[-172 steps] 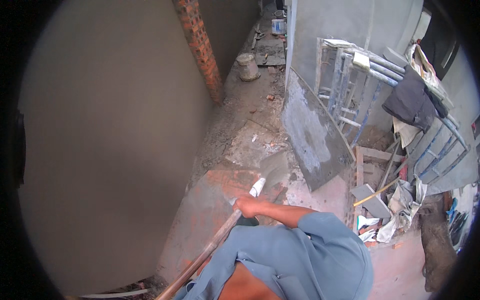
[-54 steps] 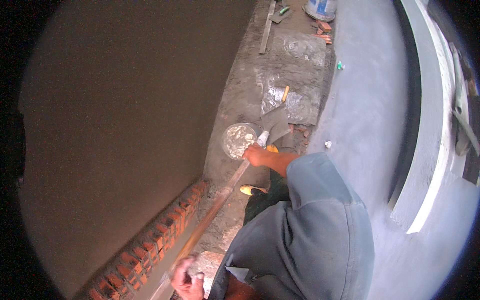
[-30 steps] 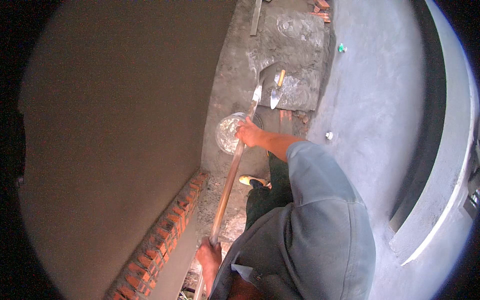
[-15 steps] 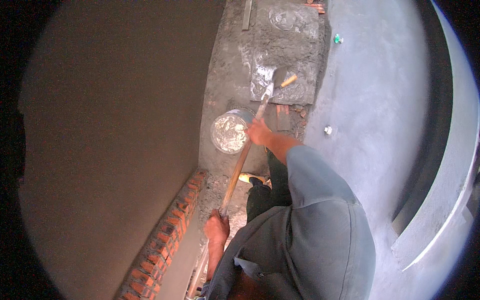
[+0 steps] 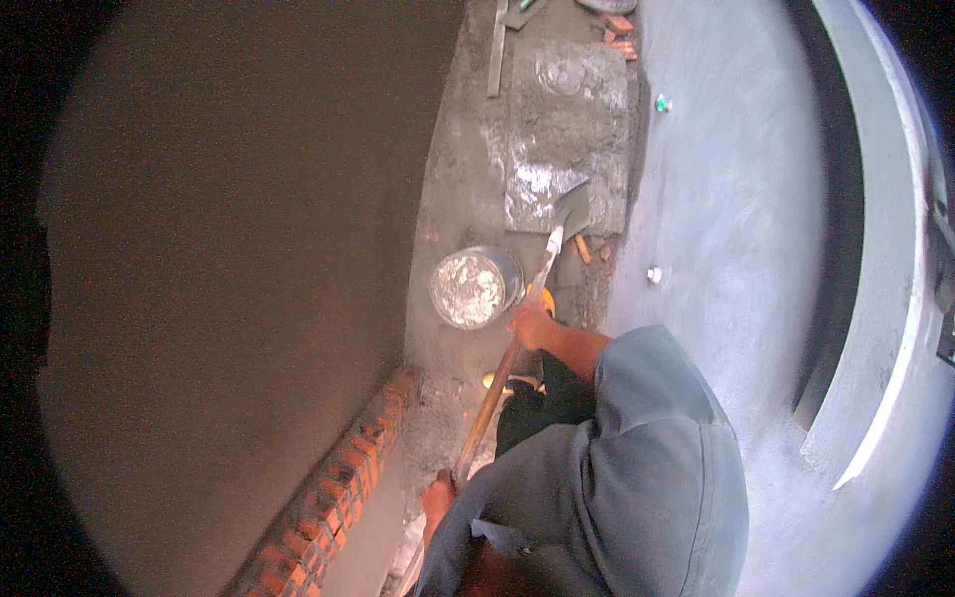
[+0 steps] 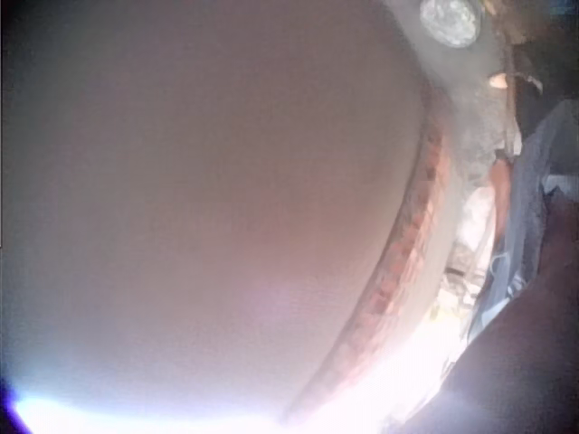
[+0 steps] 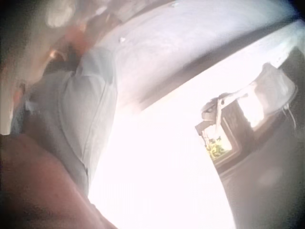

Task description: The person scoops wet cement from a wheelbarrow with a hoe and throws it onto a brick wall. They then use a trowel and a straightedge to spread and smooth the cement on the wall surface.

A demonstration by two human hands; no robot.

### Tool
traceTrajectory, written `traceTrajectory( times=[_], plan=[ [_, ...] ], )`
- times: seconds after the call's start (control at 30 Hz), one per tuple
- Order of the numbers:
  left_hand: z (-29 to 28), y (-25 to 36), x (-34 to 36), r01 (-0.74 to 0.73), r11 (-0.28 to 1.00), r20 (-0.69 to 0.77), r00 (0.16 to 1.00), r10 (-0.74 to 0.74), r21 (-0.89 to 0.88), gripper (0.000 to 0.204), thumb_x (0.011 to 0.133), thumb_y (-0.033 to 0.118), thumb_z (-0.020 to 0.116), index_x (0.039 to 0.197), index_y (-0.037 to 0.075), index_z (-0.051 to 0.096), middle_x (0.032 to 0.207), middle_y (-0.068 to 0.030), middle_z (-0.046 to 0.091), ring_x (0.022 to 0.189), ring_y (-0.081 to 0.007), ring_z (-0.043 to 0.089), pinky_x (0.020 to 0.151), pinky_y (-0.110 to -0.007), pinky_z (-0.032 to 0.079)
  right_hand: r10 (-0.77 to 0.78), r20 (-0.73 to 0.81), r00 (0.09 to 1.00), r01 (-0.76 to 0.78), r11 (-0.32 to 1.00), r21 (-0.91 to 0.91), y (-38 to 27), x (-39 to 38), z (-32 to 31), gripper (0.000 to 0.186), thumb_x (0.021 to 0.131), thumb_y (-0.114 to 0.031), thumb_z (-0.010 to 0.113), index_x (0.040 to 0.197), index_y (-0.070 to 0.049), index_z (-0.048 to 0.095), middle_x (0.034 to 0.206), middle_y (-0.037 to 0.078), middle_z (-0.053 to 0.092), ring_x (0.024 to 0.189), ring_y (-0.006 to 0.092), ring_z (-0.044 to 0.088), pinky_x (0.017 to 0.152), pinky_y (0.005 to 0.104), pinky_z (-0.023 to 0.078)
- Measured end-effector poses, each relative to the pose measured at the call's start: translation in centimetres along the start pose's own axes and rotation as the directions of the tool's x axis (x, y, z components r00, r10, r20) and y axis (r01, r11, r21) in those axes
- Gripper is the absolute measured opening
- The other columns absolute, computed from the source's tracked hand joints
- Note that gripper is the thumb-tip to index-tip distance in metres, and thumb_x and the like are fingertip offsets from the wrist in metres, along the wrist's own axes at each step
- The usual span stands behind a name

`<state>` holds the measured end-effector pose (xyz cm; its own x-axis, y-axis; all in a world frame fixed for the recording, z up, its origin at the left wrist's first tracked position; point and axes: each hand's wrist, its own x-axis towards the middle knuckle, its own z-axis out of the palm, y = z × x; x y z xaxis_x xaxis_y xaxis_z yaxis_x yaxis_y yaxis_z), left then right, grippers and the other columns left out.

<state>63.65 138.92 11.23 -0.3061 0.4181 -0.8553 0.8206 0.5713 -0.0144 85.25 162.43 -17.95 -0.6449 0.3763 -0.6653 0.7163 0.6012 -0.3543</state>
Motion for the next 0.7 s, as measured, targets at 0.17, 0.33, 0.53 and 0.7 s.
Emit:
traceTrajectory(
  times=[0.17,0.33,0.53,0.7],
  plan=[
    [3.5,-4.0,1.8,-0.102,0.983,-0.009,0.995,0.102,-0.151,0.041,0.076,0.036,0.073,0.091,0.0,0.059,0.086,-0.0244,0.065,0.086,-0.0413,0.064,0.069,-0.047,0.05,-0.005,-0.35,0.937,0.046,0.993,0.111,-2.3,-1.1,-0.7,0.022,0.078,-0.025,0.06,0.097,-0.015,0.065,0.106,0.014,0.058,0.106,0.0348,0.052,0.075,0.0542,0.045],
    [5.1,-2.5,6.9,-0.124,0.882,0.083,0.98,0.18,-0.454,0.038,0.075,0.029,0.07,0.089,-0.005,0.061,0.073,-0.0179,0.065,0.066,-0.0293,0.065,0.059,-0.04,0.05,0.255,-0.237,0.937,-0.112,0.865,0.49,-4.5,-1.4,0.7,0.032,0.079,-0.031,0.064,0.101,-0.008,0.062,0.099,0.021,0.062,0.099,0.039,0.058,0.08,0.051,0.048],
    [5.6,-2.2,12.1,-0.055,0.877,0.258,0.945,0.2,-0.478,0.029,0.073,0.02,0.068,0.085,-0.006,0.062,0.063,-0.0117,0.063,0.055,-0.0191,0.061,0.053,-0.034,0.049,0.069,-0.147,0.987,-0.022,0.954,0.299,-7.0,-0.3,6.0,0.049,0.088,-0.051,0.047,0.099,-0.005,0.062,0.095,0.019,0.063,0.092,0.0373,0.061,0.081,0.0479,0.049],
    [7.7,-7.2,10.2,-0.128,0.868,0.212,0.943,0.256,-0.48,0.035,0.074,0.02,0.067,0.097,-0.007,0.063,0.071,-0.0113,0.066,0.057,-0.0187,0.062,0.056,-0.034,0.05,0.172,0.023,0.985,-0.165,0.895,0.415,-9.4,-2.6,6.0,0.056,0.089,-0.055,0.045,0.103,-0.004,0.062,0.106,0.021,0.062,0.1,0.0367,0.06,0.086,0.0446,0.047]
  ],
)
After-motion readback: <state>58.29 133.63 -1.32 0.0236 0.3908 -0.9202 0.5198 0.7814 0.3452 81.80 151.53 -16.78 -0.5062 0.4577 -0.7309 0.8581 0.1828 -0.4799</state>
